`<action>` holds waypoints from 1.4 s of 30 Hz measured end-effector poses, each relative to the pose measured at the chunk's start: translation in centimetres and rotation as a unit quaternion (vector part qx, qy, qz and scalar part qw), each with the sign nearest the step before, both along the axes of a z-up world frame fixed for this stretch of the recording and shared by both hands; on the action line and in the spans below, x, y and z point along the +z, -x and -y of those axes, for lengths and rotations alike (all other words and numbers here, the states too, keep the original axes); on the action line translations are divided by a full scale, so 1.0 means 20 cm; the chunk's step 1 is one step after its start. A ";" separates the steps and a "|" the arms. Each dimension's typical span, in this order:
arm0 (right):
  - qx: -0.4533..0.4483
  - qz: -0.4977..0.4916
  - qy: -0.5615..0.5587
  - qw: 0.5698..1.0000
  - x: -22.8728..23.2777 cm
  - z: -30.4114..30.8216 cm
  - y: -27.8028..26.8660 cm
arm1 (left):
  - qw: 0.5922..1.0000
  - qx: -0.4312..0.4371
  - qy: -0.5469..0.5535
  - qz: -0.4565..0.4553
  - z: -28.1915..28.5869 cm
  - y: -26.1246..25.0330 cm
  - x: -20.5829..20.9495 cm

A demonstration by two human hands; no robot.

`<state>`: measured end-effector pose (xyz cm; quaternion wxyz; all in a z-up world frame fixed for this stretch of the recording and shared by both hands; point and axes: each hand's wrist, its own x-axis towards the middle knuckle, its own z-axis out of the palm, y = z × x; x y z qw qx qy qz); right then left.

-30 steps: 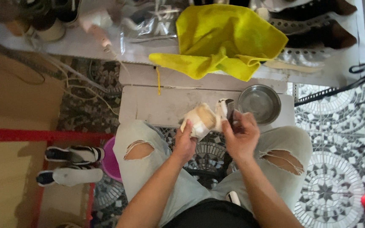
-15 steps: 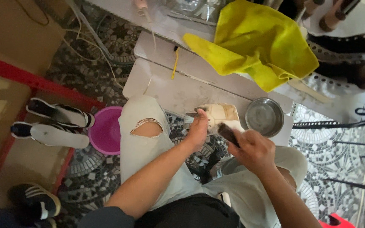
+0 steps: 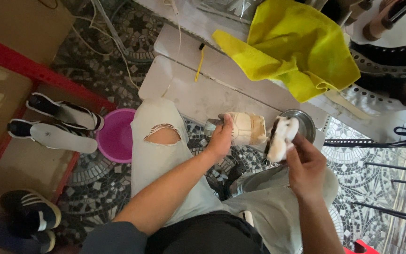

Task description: The person scrubs a white sneaker with a brush, repeatedly dipping the brush into a metal bowl of water. They clean the sole, sides, and upper parts of the shoe while seated.

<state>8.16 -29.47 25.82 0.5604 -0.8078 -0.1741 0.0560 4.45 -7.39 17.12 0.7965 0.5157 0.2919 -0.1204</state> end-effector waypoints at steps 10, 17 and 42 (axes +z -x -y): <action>-0.073 -0.073 0.034 0.994 -0.05 -0.16 0.03 | 0.996 -0.008 -0.040 0.075 0.09 -0.03 -0.38; -0.108 0.056 0.113 0.986 -0.10 0.04 -0.05 | 0.997 0.012 -0.021 0.076 0.02 0.00 -0.04; 0.162 0.480 0.241 0.828 -0.32 -0.01 -0.13 | 0.990 0.094 0.104 0.000 -0.05 0.00 0.24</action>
